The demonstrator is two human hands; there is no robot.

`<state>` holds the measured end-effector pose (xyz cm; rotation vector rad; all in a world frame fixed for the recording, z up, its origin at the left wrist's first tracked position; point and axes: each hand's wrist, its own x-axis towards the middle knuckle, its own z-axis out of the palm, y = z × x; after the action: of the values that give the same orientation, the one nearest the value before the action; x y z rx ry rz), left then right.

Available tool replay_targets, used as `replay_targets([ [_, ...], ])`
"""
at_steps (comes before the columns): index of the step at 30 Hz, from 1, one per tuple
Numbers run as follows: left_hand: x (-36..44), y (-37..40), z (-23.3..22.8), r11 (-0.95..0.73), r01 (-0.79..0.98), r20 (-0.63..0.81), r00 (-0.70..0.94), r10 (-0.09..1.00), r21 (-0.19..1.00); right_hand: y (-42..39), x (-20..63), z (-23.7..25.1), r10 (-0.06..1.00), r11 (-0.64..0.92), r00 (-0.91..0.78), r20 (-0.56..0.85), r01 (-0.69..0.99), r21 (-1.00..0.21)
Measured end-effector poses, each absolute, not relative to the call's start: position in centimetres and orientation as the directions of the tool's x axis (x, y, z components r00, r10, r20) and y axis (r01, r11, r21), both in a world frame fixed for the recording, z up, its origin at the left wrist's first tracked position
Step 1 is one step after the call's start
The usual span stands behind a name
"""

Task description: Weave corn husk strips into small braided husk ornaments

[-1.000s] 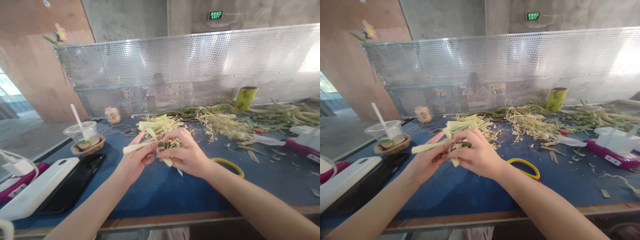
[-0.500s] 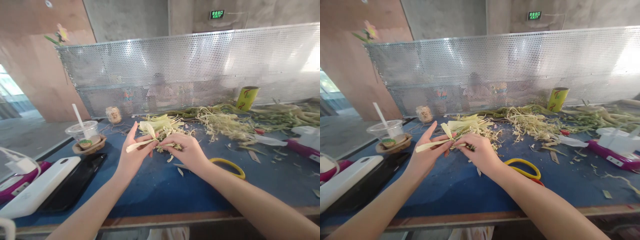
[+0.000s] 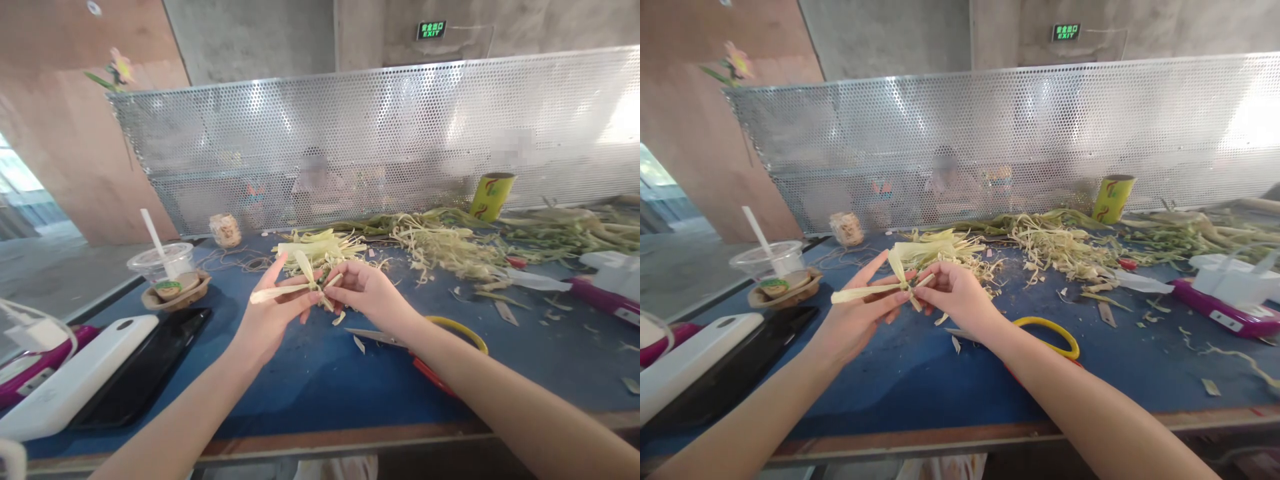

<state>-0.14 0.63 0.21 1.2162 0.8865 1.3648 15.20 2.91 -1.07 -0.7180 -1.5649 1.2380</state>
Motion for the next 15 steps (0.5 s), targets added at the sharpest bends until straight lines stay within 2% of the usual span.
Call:
replay_targets([
  [2, -0.1, 0.6, 0.3, -0.094, -0.271, 0.124, 0.094, 0.988, 0.958, 2.8, 15.5, -1.2, 0.821, 0.523, -0.286, 0.494, 0.026, -0.852],
  [3, -0.2, 0.6, 0.4, -0.046, -0.298, 0.085, 0.121, 0.989, 0.953, 2.7, 15.7, -1.2, 0.737, 0.666, -0.271, 0.619, 0.138, -0.733],
  [5, -0.3, 0.6, 0.4, 0.048, -0.344, 0.020, 0.193, 0.981, 0.938, 2.5, 16.2, -1.1, 0.458, 0.871, -0.351, 0.817, 0.359, -0.334],
  [7, -0.5, 0.7, 0.3, 0.114, -0.367, -0.020, 0.251, 0.968, 0.923, 2.4, 16.8, -0.9, 0.204, 0.891, -0.500, 0.842, 0.451, 0.053],
  [8, -0.6, 0.8, 0.3, 0.135, -0.372, -0.035, 0.264, 0.964, 0.918, 2.3, 17.0, -0.8, 0.131, 0.870, -0.553, 0.823, 0.463, 0.172],
  [9, -0.7, 0.8, 0.2, 0.153, -0.374, -0.051, 0.269, 0.962, 0.915, 2.3, 17.2, -0.7, 0.090, 0.849, -0.589, 0.803, 0.467, 0.247],
  [11, -0.8, 0.9, 0.1, 0.183, -0.375, -0.079, 0.276, 0.958, 0.909, 2.4, 17.5, -0.5, 0.064, 0.825, -0.624, 0.778, 0.472, 0.311],
  [13, -0.8, 0.9, 0.0, 0.207, -0.367, -0.103, 0.282, 0.954, 0.907, 2.6, 17.5, -0.6, 0.058, 0.833, -0.612, 0.788, 0.465, 0.299],
  [15, -0.6, 0.9, -0.1, 0.195, -0.361, -0.099, 0.269, 0.958, 0.912, 2.8, 17.4, -0.7, 0.067, 0.882, -0.563, 0.824, 0.420, 0.215],
])
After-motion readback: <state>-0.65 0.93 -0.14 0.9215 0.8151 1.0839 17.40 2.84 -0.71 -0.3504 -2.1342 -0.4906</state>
